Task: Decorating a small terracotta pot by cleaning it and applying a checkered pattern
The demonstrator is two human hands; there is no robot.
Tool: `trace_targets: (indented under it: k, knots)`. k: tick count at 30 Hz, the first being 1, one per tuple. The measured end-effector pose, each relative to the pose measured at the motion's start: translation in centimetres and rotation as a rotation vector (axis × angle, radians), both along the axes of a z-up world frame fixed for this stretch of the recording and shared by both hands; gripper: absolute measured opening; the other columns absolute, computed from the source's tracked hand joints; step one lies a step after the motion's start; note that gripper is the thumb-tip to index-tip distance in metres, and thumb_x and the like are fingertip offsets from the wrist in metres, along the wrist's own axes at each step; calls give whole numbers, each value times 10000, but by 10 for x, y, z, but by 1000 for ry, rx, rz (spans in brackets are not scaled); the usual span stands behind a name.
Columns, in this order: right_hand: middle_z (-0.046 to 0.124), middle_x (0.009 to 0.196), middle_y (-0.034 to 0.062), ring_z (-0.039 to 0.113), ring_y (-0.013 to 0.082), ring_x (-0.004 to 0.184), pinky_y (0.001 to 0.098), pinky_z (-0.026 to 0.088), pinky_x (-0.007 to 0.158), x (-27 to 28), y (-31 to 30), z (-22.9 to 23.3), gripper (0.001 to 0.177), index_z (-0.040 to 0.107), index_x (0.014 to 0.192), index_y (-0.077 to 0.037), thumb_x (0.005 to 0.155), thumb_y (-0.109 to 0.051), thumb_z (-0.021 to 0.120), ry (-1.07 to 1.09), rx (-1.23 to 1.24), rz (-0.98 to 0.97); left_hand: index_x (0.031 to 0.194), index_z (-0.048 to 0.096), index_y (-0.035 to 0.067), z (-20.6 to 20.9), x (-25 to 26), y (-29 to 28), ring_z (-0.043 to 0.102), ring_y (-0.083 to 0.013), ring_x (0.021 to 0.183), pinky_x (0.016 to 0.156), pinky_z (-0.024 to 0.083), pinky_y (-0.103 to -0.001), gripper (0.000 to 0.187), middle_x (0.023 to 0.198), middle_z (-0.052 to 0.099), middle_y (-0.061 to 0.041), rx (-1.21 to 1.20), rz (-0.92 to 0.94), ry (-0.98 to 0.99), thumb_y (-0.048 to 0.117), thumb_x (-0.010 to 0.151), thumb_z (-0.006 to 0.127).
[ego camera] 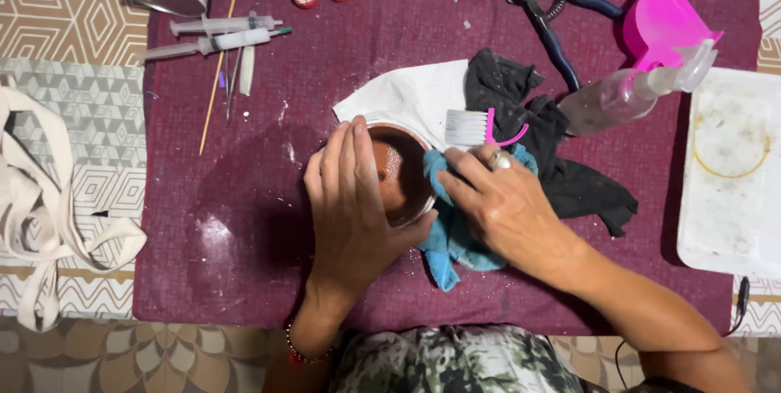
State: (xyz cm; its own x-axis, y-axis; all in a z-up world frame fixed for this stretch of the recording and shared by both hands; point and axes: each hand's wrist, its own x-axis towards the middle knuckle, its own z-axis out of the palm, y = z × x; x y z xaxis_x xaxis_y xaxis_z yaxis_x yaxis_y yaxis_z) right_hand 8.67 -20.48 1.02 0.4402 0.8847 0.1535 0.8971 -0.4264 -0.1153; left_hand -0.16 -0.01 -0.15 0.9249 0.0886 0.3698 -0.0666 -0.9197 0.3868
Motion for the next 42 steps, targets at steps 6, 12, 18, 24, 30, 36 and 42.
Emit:
trace_targets:
  k: [6, 12, 18, 24, 30, 36, 42]
  knots:
    - [525, 1343, 115, 530, 372, 1014, 598, 568, 731, 37, 36, 11, 365, 601, 1293, -64, 941, -163, 602, -76, -146, 67, 1555, 236, -63, 2, 1, -1, 462, -414, 1466, 1160, 380, -606, 1195, 1599, 411, -232, -28, 3, 5, 630, 769, 812]
    - [570, 1259, 69, 548, 305, 955, 378, 450, 683, 47, 31, 23, 276, 681, 1242, -76, 1034, -152, 517, -159, -106, 197, 1548, 215, -86, 0, 1, -2, 471, -418, 1446, 1145, 390, -597, 1259, 1590, 421, -233, -25, 23, 21, 683, 746, 809]
    - [561, 1269, 83, 551, 326, 1013, 402, 490, 769, 44, 22, 23, 271, 669, 1245, -78, 1036, -154, 514, -155, -119, 204, 1542, 226, -93, -6, 2, -2, 482, -403, 1429, 1172, 403, -588, 1267, 1595, 416, -220, -18, 40, -9, 676, 730, 821]
    - [548, 1192, 43, 521, 285, 919, 389, 467, 670, 57, 68, 48, 205, 670, 1186, -42, 1063, -121, 526, -165, -52, 295, 1528, 219, -104, -3, 2, -2, 496, -404, 1401, 1154, 415, -577, 1283, 1568, 429, -221, -43, 39, -31, 624, 685, 856]
    - [528, 1290, 51, 530, 287, 980, 384, 501, 751, 66, 53, 37, 240, 687, 1201, -72, 1038, -149, 529, -229, -125, 356, 1530, 87, -148, -1, 2, -2, 524, -426, 1391, 1148, 411, -575, 1395, 1570, 444, -247, -66, 49, -34, 638, 695, 881]
    - [511, 1110, 29, 520, 258, 927, 383, 450, 685, 63, 62, 46, 143, 666, 1023, -93, 1076, -160, 551, -246, -104, 350, 1521, 84, -145, 0, 3, -1, 526, -440, 1361, 1138, 400, -582, 1437, 1566, 433, -256, -94, 28, -30, 547, 625, 969]
    - [546, 1194, 14, 557, 250, 972, 351, 444, 723, 68, 80, 36, 166, 707, 1016, -112, 1058, -177, 561, -395, -45, 435, 1572, -17, -101, -13, -2, -4, 543, -531, 1334, 1167, 431, -601, 1390, 1630, 277, -368, -89, 35, -176, 467, 762, 960]
